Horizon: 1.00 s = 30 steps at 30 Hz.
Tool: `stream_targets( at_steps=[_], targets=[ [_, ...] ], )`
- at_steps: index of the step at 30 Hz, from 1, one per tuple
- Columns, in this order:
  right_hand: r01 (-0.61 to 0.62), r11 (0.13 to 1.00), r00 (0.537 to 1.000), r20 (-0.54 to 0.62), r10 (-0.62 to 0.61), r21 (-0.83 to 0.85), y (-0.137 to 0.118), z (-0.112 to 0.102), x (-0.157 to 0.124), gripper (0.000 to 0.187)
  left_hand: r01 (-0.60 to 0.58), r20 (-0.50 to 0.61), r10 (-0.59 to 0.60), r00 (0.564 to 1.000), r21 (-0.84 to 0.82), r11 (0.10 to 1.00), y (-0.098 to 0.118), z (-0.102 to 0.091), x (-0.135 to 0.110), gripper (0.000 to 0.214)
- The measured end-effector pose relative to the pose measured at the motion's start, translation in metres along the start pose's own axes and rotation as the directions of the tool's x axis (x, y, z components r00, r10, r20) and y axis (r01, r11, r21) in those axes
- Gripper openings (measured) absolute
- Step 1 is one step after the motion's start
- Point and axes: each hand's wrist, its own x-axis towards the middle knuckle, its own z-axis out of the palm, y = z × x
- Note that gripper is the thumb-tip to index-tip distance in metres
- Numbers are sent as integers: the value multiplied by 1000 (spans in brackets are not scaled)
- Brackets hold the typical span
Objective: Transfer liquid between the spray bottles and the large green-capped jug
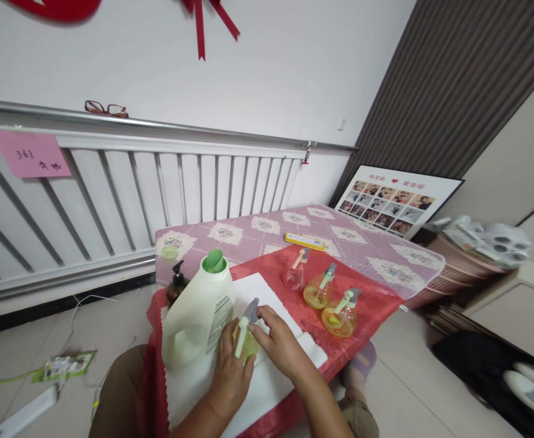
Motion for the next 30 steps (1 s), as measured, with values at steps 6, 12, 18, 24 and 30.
stream_targets(
  at_steps=[6,12,18,24,30],
  targets=[
    [7,1000,998,68,-6,-15,-5,-9,3,13,3,-13,-3,1000,47,999,1,0,1,65],
    [-2,998,996,92,-4,61,-6,-10,2,15,-10,-33,12,999,80,997,-2,6,-1,66],
    [4,985,997,80,-18,170,3,-6,2,20,-15,-9,16,1000,79,997,-3,3,0,65],
    [9,982,997,76,-24,187,9,-5,0,21,-16,40,13,999,68,998,2,-5,4,65],
    [16,979,999,32,-23,202,12,0,-3,17,-39,3,39,999,48,998,1,-2,2,64]
  ],
)
